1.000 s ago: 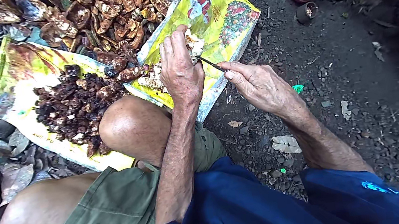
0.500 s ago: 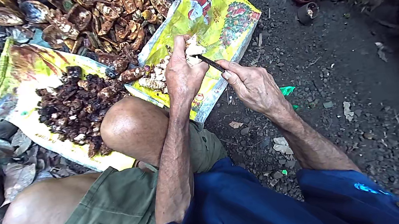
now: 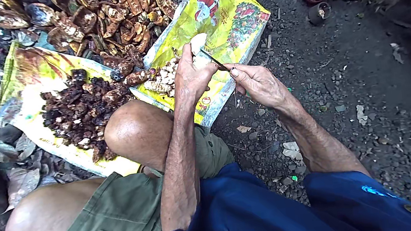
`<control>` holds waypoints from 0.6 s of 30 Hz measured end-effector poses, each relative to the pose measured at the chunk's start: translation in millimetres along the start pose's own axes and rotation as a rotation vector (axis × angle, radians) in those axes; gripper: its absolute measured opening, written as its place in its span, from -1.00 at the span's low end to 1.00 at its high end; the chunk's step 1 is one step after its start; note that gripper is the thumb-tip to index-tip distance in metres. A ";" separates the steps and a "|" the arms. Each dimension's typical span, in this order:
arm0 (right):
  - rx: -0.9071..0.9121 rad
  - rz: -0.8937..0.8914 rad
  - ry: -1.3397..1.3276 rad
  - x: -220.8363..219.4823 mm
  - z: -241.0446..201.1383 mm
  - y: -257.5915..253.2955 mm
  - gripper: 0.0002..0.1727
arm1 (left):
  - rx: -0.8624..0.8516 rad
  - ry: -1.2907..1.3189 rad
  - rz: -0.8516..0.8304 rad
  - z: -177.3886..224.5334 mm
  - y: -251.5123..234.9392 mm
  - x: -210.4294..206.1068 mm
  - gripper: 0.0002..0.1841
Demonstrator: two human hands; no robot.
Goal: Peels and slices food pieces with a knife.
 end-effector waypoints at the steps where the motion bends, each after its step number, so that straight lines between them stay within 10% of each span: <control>1: -0.018 -0.003 -0.037 -0.1 -1.0 0.4 -0.48 | 0.003 -0.002 -0.024 5.8 13.0 1.2 -0.32; 12: -0.099 0.040 -0.265 -0.1 1.3 3.5 -0.48 | 0.030 0.398 -0.038 -18.7 -47.7 -22.4 -0.52; 18: -0.066 0.074 -0.210 4.9 1.9 7.4 -0.48 | 0.101 0.247 -0.046 15.1 14.9 -9.6 -0.57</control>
Point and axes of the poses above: each hand's wrist, its own y-axis away from the middle knuckle, its own x-axis out of the back of the hand, z = x × y, the point moved 5 cm from there along -y, towards the middle knuckle, and after that the axes turned 12 degrees about -y, right-handed, at the moved point
